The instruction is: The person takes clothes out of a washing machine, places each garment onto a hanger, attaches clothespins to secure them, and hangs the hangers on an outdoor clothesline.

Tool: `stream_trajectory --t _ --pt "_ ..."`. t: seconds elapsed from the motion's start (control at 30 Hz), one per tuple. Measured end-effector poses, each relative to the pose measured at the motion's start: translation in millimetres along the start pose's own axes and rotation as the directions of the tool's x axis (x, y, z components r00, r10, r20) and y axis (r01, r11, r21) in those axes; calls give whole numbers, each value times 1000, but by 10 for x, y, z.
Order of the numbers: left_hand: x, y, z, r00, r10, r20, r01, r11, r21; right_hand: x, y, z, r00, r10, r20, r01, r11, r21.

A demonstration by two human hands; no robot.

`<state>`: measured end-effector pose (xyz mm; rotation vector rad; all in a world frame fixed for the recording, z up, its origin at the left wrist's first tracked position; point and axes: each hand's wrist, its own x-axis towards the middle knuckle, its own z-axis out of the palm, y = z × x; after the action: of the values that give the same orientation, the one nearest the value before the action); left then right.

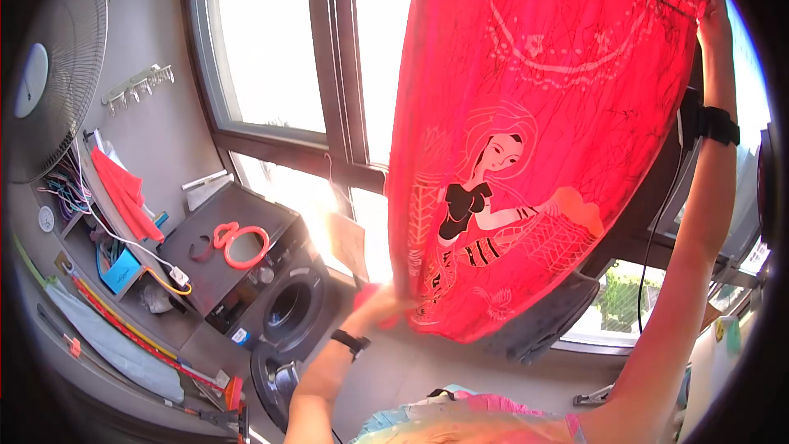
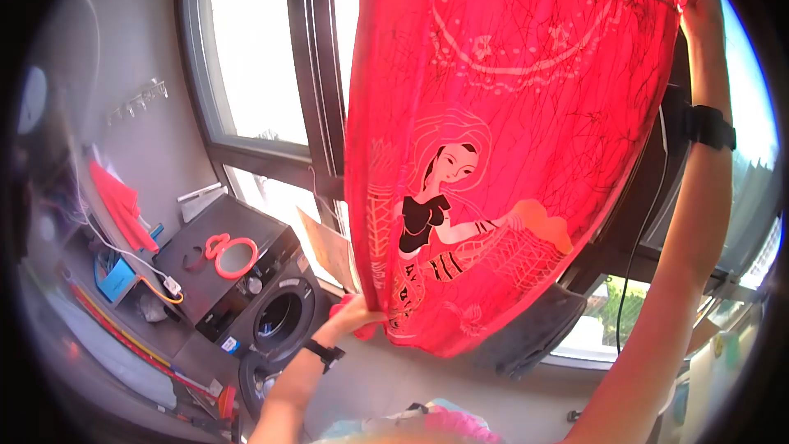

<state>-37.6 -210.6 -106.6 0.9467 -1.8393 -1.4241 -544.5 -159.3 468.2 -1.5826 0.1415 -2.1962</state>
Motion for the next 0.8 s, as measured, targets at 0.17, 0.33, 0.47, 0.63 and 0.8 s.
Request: stream_trajectory --t 0.17,0.33,0.47,0.63,0.8 --pt "561 438 831 972 117 201 -51 950 -309 339 332 -340 991 -127 -36 116 970 -212" --pt "204 1036 566 954 168 248 46 735 -676 108 337 95 986 -107 -127 83 980 -183" --pt "-895 1932 257 958 249 142 -99 752 -652 -46 277 595 972 -170 -161 165 985 -42" --pt "-1379 1670 -203 833 516 198 -331 753 -568 -263 594 1528 964 -143 -223 186 965 185" --pt "-1086 1954 -256 919 347 187 -188 804 -564 13 1359 1740 949 -59 -309 124 973 195"
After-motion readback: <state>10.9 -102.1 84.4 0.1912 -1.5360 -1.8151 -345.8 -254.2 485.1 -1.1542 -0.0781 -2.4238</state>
